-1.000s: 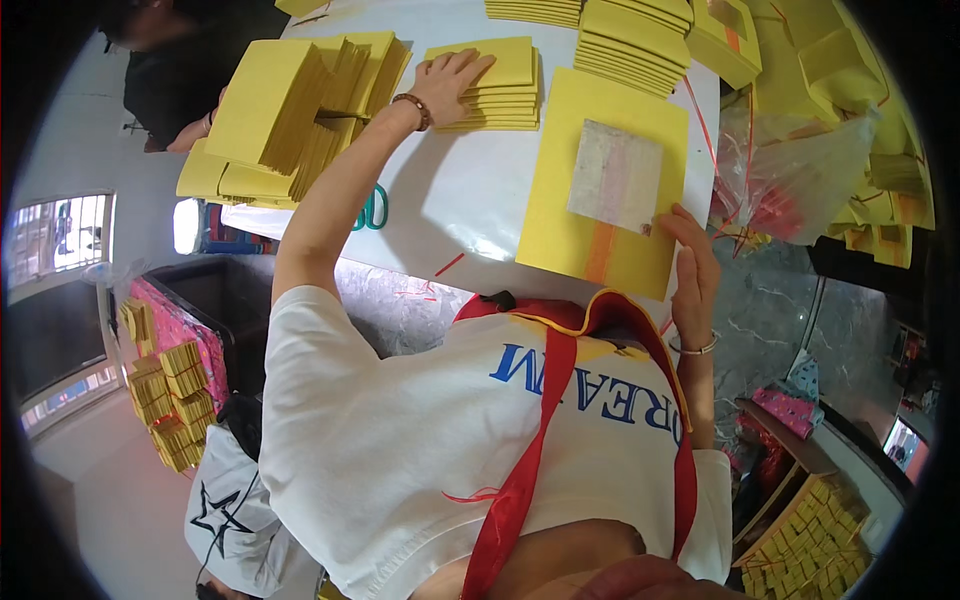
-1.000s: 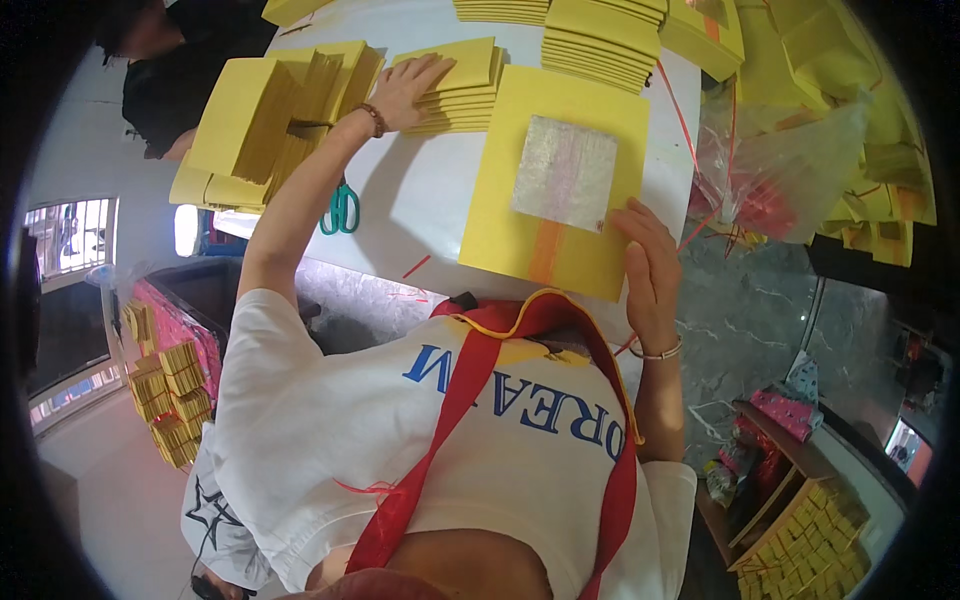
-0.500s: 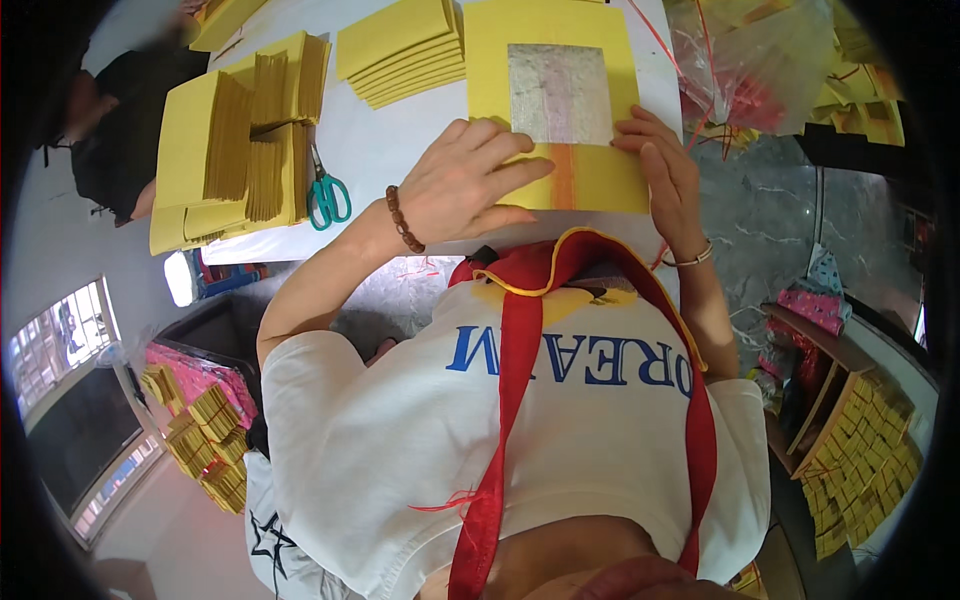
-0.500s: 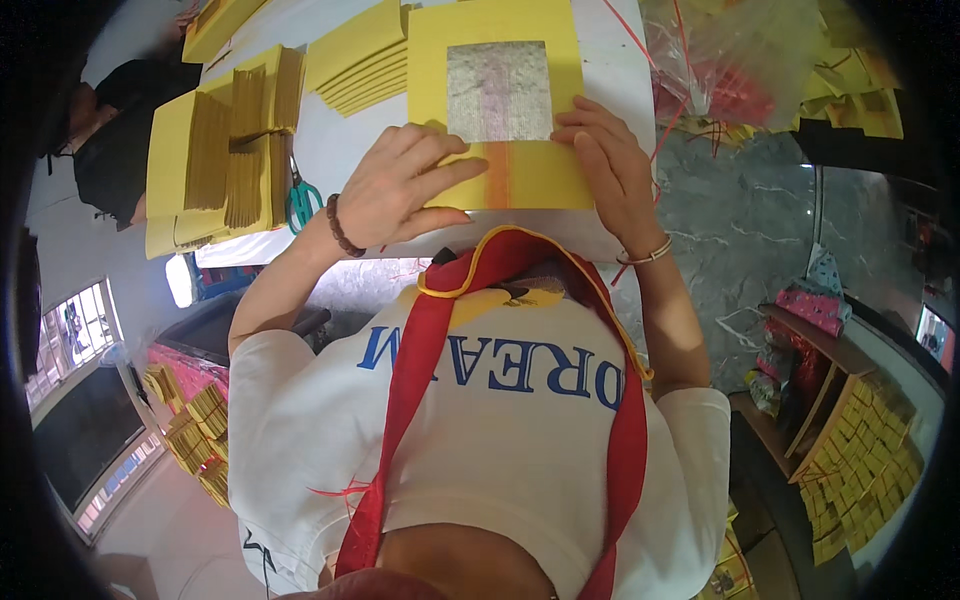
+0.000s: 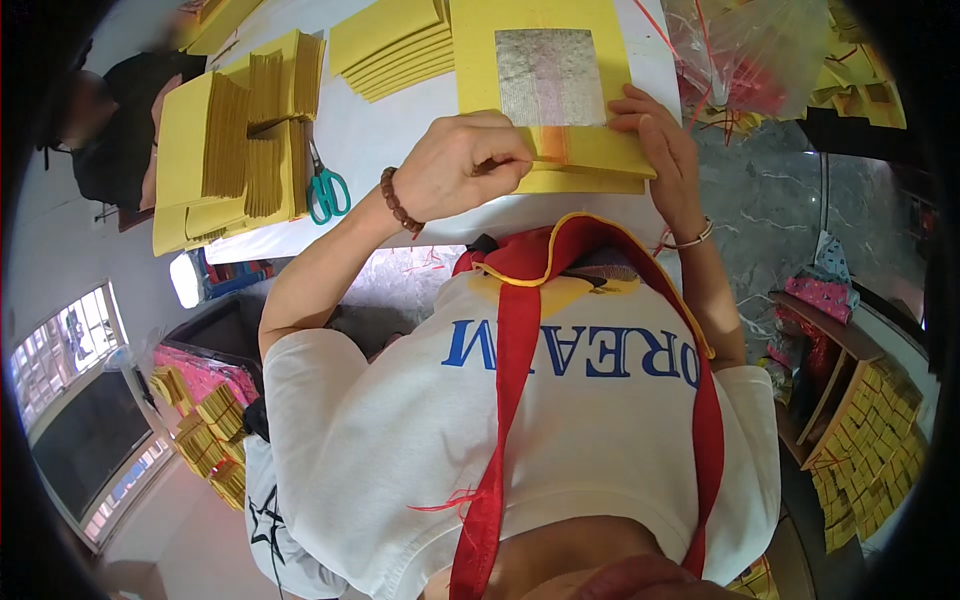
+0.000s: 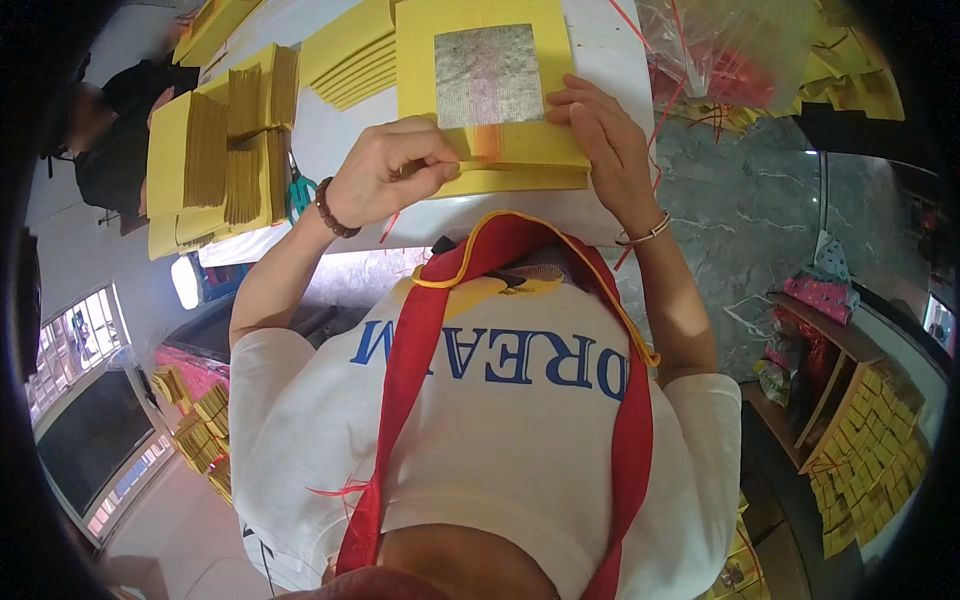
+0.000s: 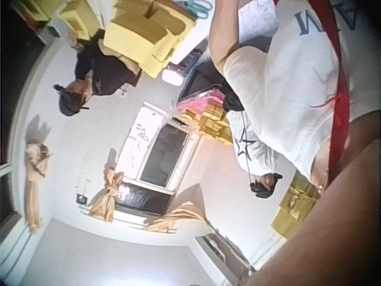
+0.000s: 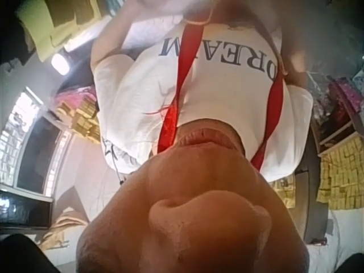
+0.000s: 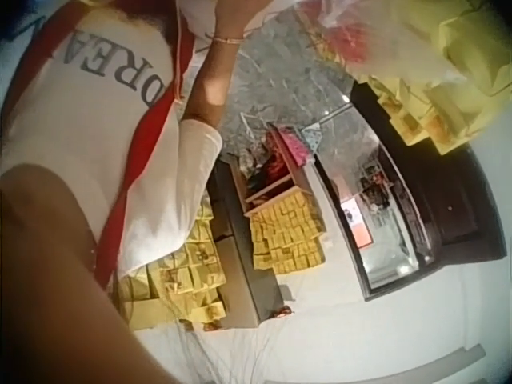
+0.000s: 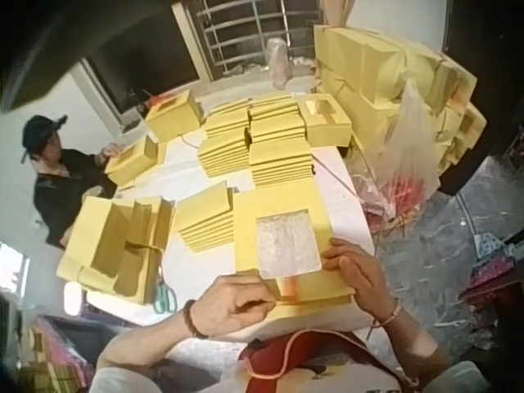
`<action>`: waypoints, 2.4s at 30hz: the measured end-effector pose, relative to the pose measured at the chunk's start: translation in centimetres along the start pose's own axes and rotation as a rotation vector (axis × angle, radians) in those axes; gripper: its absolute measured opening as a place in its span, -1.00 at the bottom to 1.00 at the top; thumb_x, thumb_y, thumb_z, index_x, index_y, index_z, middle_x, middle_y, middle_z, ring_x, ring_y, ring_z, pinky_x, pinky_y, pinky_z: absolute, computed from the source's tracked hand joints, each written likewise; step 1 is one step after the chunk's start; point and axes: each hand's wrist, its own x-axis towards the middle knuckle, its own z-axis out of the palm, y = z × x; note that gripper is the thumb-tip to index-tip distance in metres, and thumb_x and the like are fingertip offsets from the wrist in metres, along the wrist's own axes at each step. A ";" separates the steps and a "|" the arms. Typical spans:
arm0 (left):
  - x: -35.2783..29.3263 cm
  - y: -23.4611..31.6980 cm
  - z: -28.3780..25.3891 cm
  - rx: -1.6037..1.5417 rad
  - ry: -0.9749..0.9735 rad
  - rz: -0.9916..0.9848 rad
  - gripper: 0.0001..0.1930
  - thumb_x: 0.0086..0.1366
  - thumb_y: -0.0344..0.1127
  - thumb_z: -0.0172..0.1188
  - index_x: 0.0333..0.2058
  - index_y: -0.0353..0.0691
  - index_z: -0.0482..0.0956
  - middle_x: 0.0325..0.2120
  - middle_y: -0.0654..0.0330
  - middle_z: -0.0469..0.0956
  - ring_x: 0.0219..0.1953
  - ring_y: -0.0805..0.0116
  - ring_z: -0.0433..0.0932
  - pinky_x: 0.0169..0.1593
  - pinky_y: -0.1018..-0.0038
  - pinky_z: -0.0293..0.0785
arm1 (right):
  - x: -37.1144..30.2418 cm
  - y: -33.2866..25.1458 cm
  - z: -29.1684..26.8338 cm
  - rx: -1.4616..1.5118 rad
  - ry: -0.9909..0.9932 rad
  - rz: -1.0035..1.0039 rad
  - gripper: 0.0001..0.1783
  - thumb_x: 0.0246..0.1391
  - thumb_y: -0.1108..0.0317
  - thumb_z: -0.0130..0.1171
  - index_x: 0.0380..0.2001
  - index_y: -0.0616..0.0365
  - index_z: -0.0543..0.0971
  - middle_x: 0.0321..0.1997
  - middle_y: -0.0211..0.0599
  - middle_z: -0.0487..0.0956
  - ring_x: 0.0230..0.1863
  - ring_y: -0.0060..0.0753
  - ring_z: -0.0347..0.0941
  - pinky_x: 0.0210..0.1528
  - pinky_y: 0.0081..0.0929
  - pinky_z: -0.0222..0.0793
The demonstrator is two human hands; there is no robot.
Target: Folding and stacking yellow joss paper sheets with silver foil inserts at a workspace.
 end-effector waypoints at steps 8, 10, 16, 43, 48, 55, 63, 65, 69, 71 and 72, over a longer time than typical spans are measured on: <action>0.5 -0.6 -0.3 -0.169 -0.051 -0.145 -0.92 0.03 -0.44 0.11 -0.51 -0.33 0.51 -0.63 0.23 0.42 -0.58 0.47 0.38 -0.49 0.55 0.29 | 0.1 0.2 -0.2 0.025 -0.013 0.007 -0.61 0.22 0.27 -0.21 -0.36 0.31 0.56 -0.13 -0.16 0.53 0.15 -0.18 0.26 0.17 -0.37 0.13; 0.7 -0.5 -0.6 -0.193 -0.098 -0.201 -0.93 0.07 -0.47 0.11 -0.48 -0.37 0.51 -0.58 0.26 0.42 -0.53 0.57 0.36 -0.47 0.61 0.26 | 0.0 0.4 -0.3 0.037 -0.023 -0.008 -0.59 0.23 0.26 -0.24 -0.36 0.32 0.56 -0.12 -0.14 0.53 0.16 -0.18 0.25 0.18 -0.36 0.12; 0.8 -1.0 -0.6 -0.247 -0.121 -0.255 -0.92 0.10 -0.46 0.11 -0.47 -0.37 0.52 -0.56 0.30 0.44 -0.49 0.63 0.34 -0.43 0.64 0.24 | 0.0 0.7 -0.6 0.102 -0.045 0.028 -0.54 0.23 0.21 -0.28 -0.32 0.34 0.55 -0.06 -0.13 0.50 0.20 -0.19 0.20 0.21 -0.32 0.08; -3.3 -0.3 -1.0 0.450 0.148 0.262 -0.65 0.02 -0.25 0.16 -0.19 -0.23 0.52 -0.32 0.09 0.53 -0.26 0.15 0.50 -0.20 0.36 0.41 | 0.3 -2.6 -2.7 -0.389 -0.318 -0.387 -0.70 -0.22 0.37 0.25 -0.29 0.05 0.57 -0.18 -0.38 0.55 -0.05 -0.33 0.42 -0.09 -0.33 0.20; -2.2 0.1 -1.0 0.222 0.224 0.059 -0.80 0.06 -0.36 0.14 -0.31 -0.26 0.52 -0.47 0.03 0.53 -0.43 0.11 0.51 -0.34 0.35 0.42 | -0.7 -2.0 -2.0 -0.317 -0.218 -0.051 -0.71 -0.10 0.32 0.24 -0.24 0.11 0.55 -0.27 -0.38 0.56 -0.25 -0.39 0.48 -0.24 -0.42 0.27; 0.2 -3.5 -0.8 -0.471 0.199 -0.544 -0.74 0.25 -0.21 0.07 -0.34 -0.32 0.57 -0.65 0.31 0.47 -0.63 0.65 0.33 -0.55 0.63 0.29 | 1.5 -3.1 1.0 0.174 0.081 0.325 -0.59 -0.01 0.35 0.19 -0.06 0.24 0.45 -0.33 -0.33 0.58 -0.47 -0.68 0.40 -0.49 -0.72 0.26; 1.0 -3.7 -1.0 -0.705 0.204 -0.606 -0.79 0.23 -0.30 0.11 -0.24 -0.32 0.49 -0.61 0.31 0.49 -0.66 0.65 0.33 -0.59 0.68 0.24 | 2.2 -2.0 0.3 -0.054 0.093 0.445 -0.67 -0.02 0.31 0.23 -0.18 0.24 0.56 -0.66 -0.61 0.30 -0.61 -0.79 0.10 -0.59 -0.72 0.03; 1.0 -3.9 -0.9 -0.702 0.231 -0.602 -0.78 0.21 -0.33 0.12 -0.21 -0.32 0.44 -0.61 0.31 0.50 -0.67 0.65 0.33 -0.60 0.68 0.23 | 2.3 -1.6 0.5 -0.059 0.109 0.434 -0.67 -0.03 0.31 0.23 -0.18 0.23 0.57 -0.68 -0.62 0.27 -0.62 -0.78 0.07 -0.60 -0.71 0.00; 1.1 -3.7 -1.1 -0.687 0.255 -0.632 -0.71 0.19 -0.31 0.17 -0.17 -0.26 0.35 -0.61 0.32 0.49 -0.66 0.67 0.34 -0.60 0.70 0.21 | 2.7 -2.2 1.0 -0.067 0.142 0.438 -0.69 -0.04 0.32 0.22 -0.19 0.20 0.57 -0.71 -0.64 0.21 -0.64 -0.78 0.03 -0.62 -0.69 -0.04; 1.2 -3.7 -1.2 -0.668 0.255 -0.641 -0.68 0.18 -0.27 0.19 -0.14 -0.23 0.35 -0.60 0.37 0.48 -0.64 0.69 0.35 -0.59 0.71 0.20 | 2.8 -2.1 1.0 -0.093 0.139 0.448 -0.69 -0.04 0.32 0.22 -0.19 0.19 0.57 -0.72 -0.64 0.21 -0.64 -0.78 0.03 -0.63 -0.68 -0.04; 1.1 -3.9 -1.2 -0.666 0.262 -0.643 -0.67 0.17 -0.27 0.20 -0.14 -0.22 0.35 -0.61 0.36 0.48 -0.66 0.69 0.34 -0.61 0.72 0.19 | 2.8 -2.1 1.1 -0.121 0.135 0.458 -0.69 -0.05 0.33 0.22 -0.18 0.18 0.57 -0.72 -0.63 0.21 -0.65 -0.77 0.02 -0.63 -0.68 -0.04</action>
